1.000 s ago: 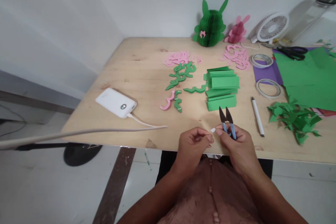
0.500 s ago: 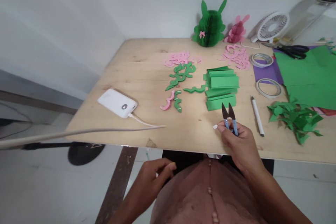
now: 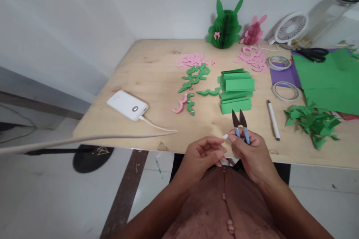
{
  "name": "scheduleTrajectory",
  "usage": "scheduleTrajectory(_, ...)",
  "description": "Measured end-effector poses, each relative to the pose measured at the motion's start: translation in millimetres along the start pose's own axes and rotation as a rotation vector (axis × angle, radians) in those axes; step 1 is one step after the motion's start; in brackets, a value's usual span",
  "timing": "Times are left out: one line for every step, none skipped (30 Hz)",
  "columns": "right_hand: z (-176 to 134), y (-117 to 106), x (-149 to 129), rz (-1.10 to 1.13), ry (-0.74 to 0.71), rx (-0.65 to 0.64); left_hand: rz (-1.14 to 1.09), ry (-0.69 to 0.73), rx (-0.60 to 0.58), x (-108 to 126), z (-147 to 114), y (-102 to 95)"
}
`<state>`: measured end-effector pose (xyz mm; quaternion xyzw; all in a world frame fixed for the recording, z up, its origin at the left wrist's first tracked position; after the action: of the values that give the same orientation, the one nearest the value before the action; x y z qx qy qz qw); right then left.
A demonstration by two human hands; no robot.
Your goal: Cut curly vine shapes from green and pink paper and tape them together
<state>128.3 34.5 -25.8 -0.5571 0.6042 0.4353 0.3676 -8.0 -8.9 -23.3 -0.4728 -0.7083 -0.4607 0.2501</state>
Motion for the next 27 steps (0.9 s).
scheduleTrajectory(-1, 0, 0, -0.003, -0.007, -0.003, -0.033, -0.002, -0.011, -1, 4, 4.8)
scheduleTrajectory(-1, -1, 1, -0.001, -0.012, -0.006, -0.067, -0.002, -0.018, -2, 7, 8.4)
scheduleTrajectory(-2, -1, 1, 0.005, -0.013, -0.012, -0.088, -0.001, -0.018, -3, 10, 10.8)
scheduleTrajectory(-2, -1, 2, 0.016, -0.010, -0.021, -0.105, 0.002, -0.017, -4, 11, 12.4)
scheduleTrajectory(-3, 0, 2, 0.030, -0.004, -0.034, -0.119, 0.004, -0.017, -4, 12, 13.7)
scheduleTrajectory(-3, 1, 3, 0.044, 0.004, -0.049, -0.128, 0.007, -0.014, -4, 12, 14.5)
scheduleTrajectory(-3, 2, 3, 0.058, 0.010, -0.067, -0.134, 0.008, -0.009, -4, 12, 14.9)
scheduleTrajectory(-4, 4, 4, 0.068, 0.014, -0.082, -0.138, 0.009, -0.001, -4, 13, 14.8)
scheduleTrajectory(-4, 4, 4, 0.069, 0.016, -0.090, -0.139, 0.010, 0.010, -4, 13, 14.5)
scheduleTrajectory(-4, 4, 4, 0.064, 0.016, -0.091, -0.137, 0.010, 0.022, -4, 13, 13.8)
scheduleTrajectory(-3, 4, 4, 0.053, 0.010, -0.083, -0.130, 0.011, 0.034, -3, 13, 13.1)
scheduleTrajectory(-3, 2, 4, 0.037, 0.000, -0.067, -0.122, 0.012, 0.041, -3, 13, 12.5)
scheduleTrajectory(-2, 1, 4, 0.018, -0.014, -0.048, -0.113, 0.013, 0.043, -3, 13, 12.1)
scheduleTrajectory(-2, -1, 4, -0.003, -0.029, -0.030, -0.104, 0.013, 0.045, -2, 14, 11.7)
scheduleTrajectory(-2, -2, 4, -0.022, -0.041, -0.016, -0.097, 0.013, 0.046, -2, 14, 11.3)
scheduleTrajectory(-1, -3, 4, -0.039, -0.052, -0.007, -0.091, 0.012, 0.047, -2, 14, 11.0)
scheduleTrajectory(0, -3, 4, -0.053, -0.060, 0.001, -0.085, 0.009, 0.048, -2, 14, 10.7)
scheduleTrajectory(0, -4, 4, -0.063, -0.068, 0.010, -0.080, 0.006, 0.051, -2, 13, 10.1)
scheduleTrajectory(1, -5, 4, -0.069, -0.074, 0.019, -0.074, 0.001, 0.057, -2, 13, 9.2)
scheduleTrajectory(1, -5, 4, -0.071, -0.076, 0.029, -0.062, -0.002, 0.062, -2, 12, 7.8)
scheduleTrajectory(2, -6, 5, -0.070, -0.072, 0.040, -0.046, -0.003, 0.068, -2, 10, 5.5)
scheduleTrajectory(2, -6, 5, -0.067, -0.063, 0.049, -0.024, -0.005, 0.077, -2, 8, 2.2)
scheduleTrajectory(3, -7, 5, -0.060, -0.050, 0.060, 0.006, -0.002, 0.086, -1, 5, -2.3)
scheduleTrajectory(3, -8, 5, -0.050, -0.037, 0.070, 0.036, 0.002, 0.099, -1, 1, -8.2)
scheduleTrajectory(4, -8, 5, -0.036, -0.026, 0.079, 0.070, -0.004, 0.111, -1, -3, -15.3)
scheduleTrajectory(4, -9, 4, -0.021, -0.018, 0.087, 0.110, -0.010, 0.131, -2, -8, -23.8)
scheduleTrajectory(5, -9, 3, -0.009, -0.011, 0.092, 0.163, -0.022, 0.148, -2, -13, -32.7)
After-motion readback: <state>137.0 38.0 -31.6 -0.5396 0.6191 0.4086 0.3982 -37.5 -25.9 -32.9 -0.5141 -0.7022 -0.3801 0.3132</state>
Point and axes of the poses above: each hand's wrist, its own z-axis towards the middle knuckle, its own y-axis out of the palm, x = y × z, the point moved 6 cm from there along z, towards the middle knuckle, and after that the axes turned 1 degree about -y, right-handed, at the moved point
